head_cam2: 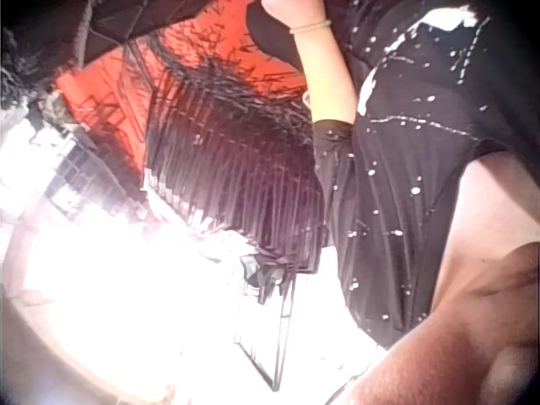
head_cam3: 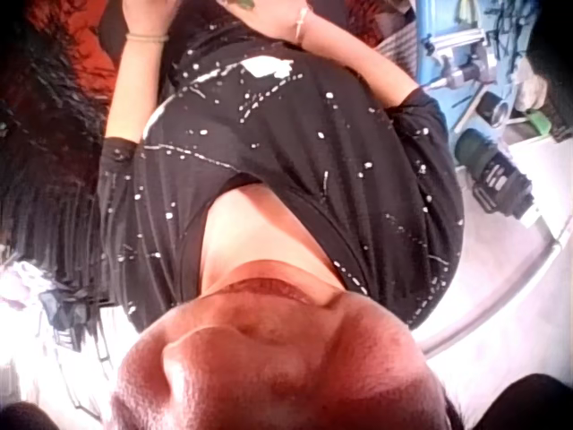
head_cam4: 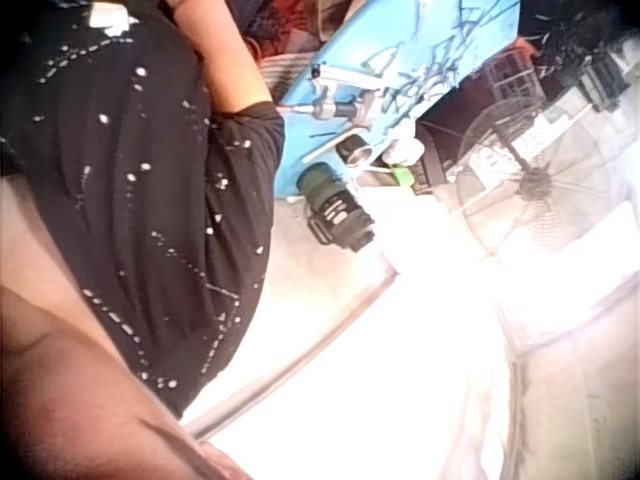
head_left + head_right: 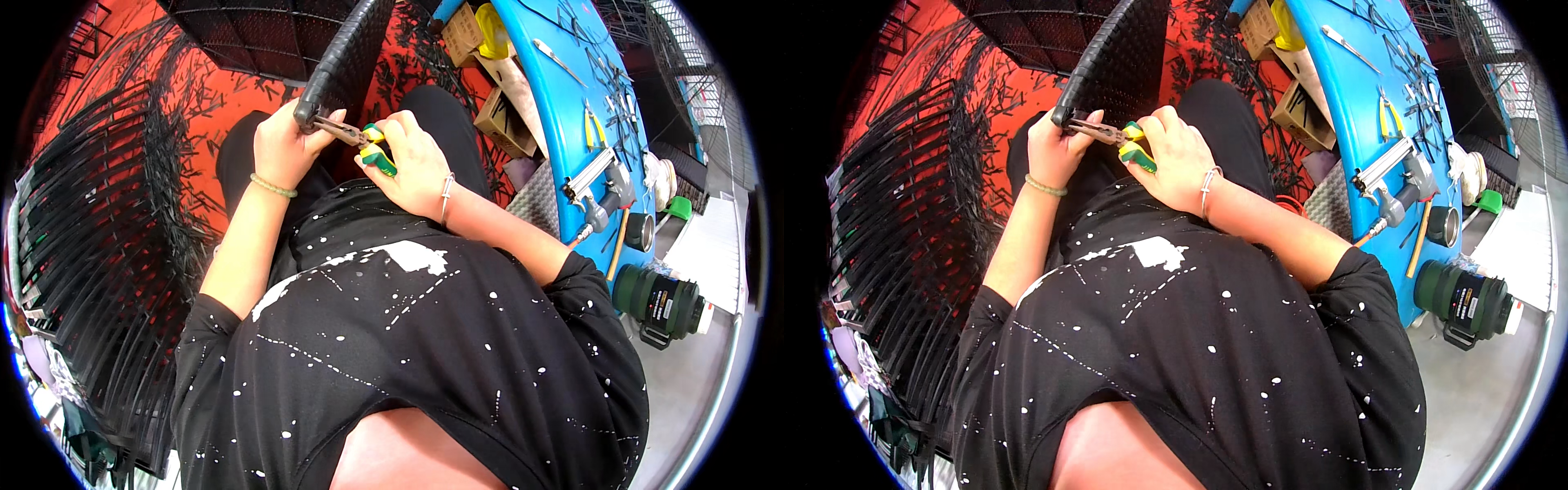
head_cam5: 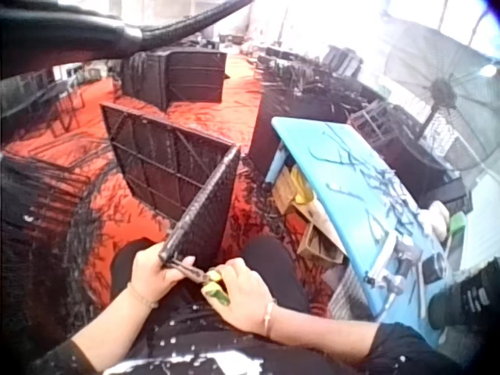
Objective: The person repairs a black wicker chair frame using a pneumatic staple gun, pliers, and a metal file. They repeatedly staple a black strap to the frame, trim excess material with pliers, and smooth the edges with a file.
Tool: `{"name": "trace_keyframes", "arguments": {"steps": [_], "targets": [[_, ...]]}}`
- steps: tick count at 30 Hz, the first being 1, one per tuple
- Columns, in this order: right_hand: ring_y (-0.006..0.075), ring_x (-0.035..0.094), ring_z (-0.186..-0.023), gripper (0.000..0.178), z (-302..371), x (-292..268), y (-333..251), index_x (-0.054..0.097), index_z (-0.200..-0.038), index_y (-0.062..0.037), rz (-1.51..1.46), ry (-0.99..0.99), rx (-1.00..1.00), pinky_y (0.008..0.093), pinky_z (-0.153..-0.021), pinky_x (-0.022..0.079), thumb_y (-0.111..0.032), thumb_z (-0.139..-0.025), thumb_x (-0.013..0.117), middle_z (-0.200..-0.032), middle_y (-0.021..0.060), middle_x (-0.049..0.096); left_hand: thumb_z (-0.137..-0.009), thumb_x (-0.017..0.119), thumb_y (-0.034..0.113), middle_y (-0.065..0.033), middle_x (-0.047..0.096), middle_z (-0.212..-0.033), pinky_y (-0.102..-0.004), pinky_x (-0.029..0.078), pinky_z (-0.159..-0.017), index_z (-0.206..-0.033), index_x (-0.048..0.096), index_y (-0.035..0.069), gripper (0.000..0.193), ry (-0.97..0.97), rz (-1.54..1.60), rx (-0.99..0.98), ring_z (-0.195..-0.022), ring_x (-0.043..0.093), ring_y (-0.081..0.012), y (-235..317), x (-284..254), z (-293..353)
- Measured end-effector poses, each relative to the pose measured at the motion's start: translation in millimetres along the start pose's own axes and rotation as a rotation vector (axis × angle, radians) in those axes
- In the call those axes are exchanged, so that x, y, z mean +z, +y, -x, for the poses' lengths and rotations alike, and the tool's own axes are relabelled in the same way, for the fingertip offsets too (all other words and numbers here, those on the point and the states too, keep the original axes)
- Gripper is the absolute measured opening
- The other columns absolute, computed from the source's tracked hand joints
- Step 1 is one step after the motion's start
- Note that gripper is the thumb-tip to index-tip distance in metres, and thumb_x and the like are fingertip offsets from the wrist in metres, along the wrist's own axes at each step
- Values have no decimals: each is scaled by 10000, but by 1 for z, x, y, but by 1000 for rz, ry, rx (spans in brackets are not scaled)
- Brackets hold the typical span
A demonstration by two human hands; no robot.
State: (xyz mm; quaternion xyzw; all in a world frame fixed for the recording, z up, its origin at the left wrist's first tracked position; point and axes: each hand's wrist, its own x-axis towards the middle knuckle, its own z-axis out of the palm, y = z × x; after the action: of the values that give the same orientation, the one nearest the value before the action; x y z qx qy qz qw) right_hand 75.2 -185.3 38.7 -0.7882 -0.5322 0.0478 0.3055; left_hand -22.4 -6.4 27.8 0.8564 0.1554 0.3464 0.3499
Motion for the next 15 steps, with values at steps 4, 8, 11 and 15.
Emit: {"name": "trace_keyframes", "arguments": {"steps": [4, 8, 11, 15], "targets": [[332, 547, -905, 406, 3, 0, 1, 510, -1089, -45, -39, -12, 33, 423, -763, 444, -231, -783, 702, -1009, 143, 481, -732, 815, 241, -75, 597, -573, -284, 443, -492, -705, 627, 15, 294, -53, 29, -44, -492, 584, -171, -3, 2, 3], [325, 549, -889, 380, 3, -2, 1, 512, -1059, -48, -34, 31, 54, 423, -747, 453, -249, -795, 698, -997, 141, 481, -690, 834, 315, -49, 646, -651, -274, 496, -544, -775, 650, 55, 330, -103, 116, -127, -578, 642, -145, -27, 15, 11], [312, 553, -901, 392, 3, -5, 1, 520, -1079, -51, 29, 8, 34, 413, -767, 446, -267, -801, 694, -1011, 137, 485, -689, 830, 258, -43, 707, -717, -259, 523, -582, -791, 662, 58, 280, -111, 247, -123, -623, 676, -127, -30, 20, 12], [304, 562, -894, 398, 3, -7, 0, 525, -1091, -53, 76, 18, 42, 404, -780, 443, -282, -810, 688, -1003, 135, 496, -680, 829, 235, -39, 723, -742, -258, 532, -592, -817, 691, 66, 258, -153, 251, -107, -654, 698, -134, -35, 21, 11]]}}
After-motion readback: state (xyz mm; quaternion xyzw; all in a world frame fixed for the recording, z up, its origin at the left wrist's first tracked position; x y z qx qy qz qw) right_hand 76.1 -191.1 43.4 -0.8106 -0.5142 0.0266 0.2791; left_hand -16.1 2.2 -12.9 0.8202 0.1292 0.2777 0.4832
